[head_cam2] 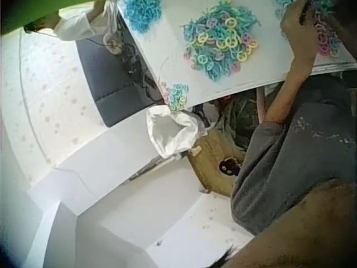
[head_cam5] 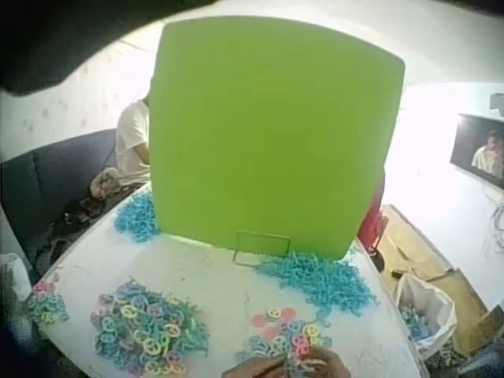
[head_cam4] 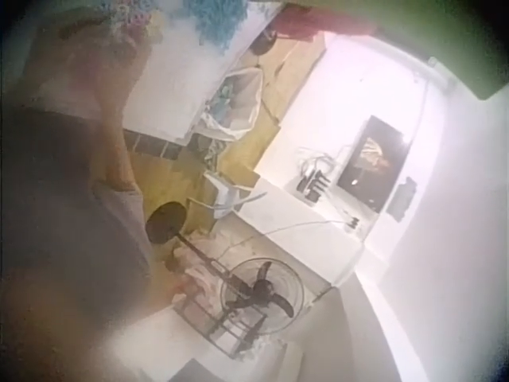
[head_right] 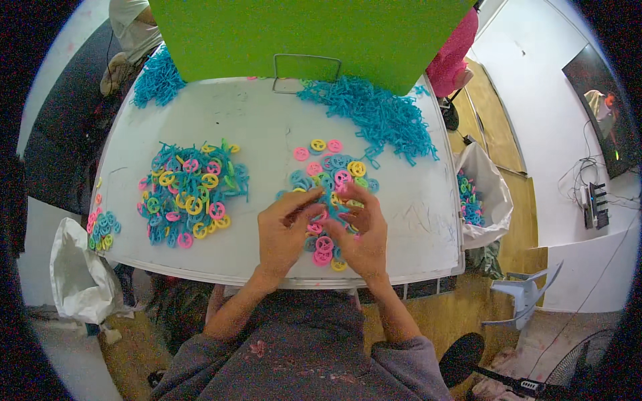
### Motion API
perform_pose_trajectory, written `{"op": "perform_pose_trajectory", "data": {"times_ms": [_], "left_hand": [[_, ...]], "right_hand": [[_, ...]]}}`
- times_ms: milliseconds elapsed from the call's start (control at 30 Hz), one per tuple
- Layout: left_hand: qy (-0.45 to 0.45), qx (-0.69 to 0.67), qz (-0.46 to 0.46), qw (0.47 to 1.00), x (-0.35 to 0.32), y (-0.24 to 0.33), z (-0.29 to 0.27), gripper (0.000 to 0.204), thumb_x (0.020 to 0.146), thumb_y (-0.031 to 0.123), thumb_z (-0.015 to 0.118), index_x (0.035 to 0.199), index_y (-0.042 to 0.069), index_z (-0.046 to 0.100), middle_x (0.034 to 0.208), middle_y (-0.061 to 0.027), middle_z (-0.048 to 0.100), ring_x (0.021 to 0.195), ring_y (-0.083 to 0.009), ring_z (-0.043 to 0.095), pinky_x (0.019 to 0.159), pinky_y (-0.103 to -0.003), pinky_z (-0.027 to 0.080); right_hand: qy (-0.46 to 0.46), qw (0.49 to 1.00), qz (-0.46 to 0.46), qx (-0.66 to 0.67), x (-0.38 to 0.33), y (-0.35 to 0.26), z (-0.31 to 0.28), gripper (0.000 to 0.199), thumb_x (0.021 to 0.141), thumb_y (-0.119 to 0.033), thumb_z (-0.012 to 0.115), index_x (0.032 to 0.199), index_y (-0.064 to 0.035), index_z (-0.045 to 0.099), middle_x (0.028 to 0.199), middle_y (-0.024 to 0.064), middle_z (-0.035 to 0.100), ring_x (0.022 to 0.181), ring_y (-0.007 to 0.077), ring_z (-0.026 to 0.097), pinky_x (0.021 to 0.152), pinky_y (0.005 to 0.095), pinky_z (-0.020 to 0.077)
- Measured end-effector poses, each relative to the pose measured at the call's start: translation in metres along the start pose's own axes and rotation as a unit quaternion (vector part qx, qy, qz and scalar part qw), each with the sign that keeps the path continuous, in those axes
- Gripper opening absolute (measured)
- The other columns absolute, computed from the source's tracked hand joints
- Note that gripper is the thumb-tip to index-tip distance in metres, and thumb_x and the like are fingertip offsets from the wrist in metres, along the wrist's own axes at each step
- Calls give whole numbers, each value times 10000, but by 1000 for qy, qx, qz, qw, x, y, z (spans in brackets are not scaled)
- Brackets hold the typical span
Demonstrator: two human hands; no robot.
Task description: Assembling colorful plastic rings by linking them together.
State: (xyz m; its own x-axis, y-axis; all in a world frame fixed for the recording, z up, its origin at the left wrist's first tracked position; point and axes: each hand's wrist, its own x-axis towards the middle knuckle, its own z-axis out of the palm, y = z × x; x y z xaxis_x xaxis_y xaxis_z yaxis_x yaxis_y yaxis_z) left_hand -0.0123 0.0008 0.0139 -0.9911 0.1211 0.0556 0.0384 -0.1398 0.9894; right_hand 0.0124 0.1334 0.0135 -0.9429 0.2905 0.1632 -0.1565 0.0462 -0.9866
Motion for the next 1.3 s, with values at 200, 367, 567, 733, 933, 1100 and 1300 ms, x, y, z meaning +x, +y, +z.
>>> {"op": "perform_pose_trajectory", "data": {"times_ms": [200,367,567,733,933,1100,1300], "left_hand": [[-48,-3,59,997,-3,-16,-3,274,868,-93,543,1113,-20,643,1034,-93,636,914,-150,633,812,-252,527],[35,145,63,987,18,-5,-46,251,843,-4,604,1087,39,649,1009,-99,623,866,-173,616,734,-311,514],[30,419,93,903,22,-38,-64,274,755,134,722,1017,80,663,940,-125,588,823,-256,581,713,-367,465],[58,414,108,902,24,-34,-45,287,708,127,762,969,63,660,909,-113,580,879,-260,569,741,-369,459],[34,333,54,941,23,-36,-41,210,723,55,740,899,39,627,871,-96,617,741,-206,593,644,-315,464],[2,37,8,999,8,-15,-38,119,845,20,651,940,11,579,827,-39,605,757,-95,573,628,-232,466],[-56,-62,-56,995,5,-15,-33,122,876,-51,563,988,-18,527,845,-69,593,772,-114,596,660,-260,543]], "right_hand": [[-76,996,52,-6,3,22,-16,160,895,3,593,1052,33,578,904,44,634,726,91,615,616,216,517],[-30,987,119,100,7,21,-19,168,896,-43,621,1047,30,606,862,64,661,748,102,631,595,208,486],[-72,976,168,116,8,18,-12,157,909,-70,610,1039,15,595,867,67,659,766,113,640,612,219,504],[-59,988,97,101,8,17,4,144,902,-54,616,1034,-3,591,879,65,661,765,98,630,656,214,498],[-49,997,60,27,9,22,3,169,884,-19,631,1044,13,587,955,58,665,792,85,607,679,207,482],[-89,995,43,4,8,31,0,143,875,2,631,1013,10,597,1011,66,627,920,107,574,805,244,467],[-100,990,-67,-75,3,29,10,185,796,93,613,943,-16,587,929,62,603,909,139,570,765,251,478]]}}
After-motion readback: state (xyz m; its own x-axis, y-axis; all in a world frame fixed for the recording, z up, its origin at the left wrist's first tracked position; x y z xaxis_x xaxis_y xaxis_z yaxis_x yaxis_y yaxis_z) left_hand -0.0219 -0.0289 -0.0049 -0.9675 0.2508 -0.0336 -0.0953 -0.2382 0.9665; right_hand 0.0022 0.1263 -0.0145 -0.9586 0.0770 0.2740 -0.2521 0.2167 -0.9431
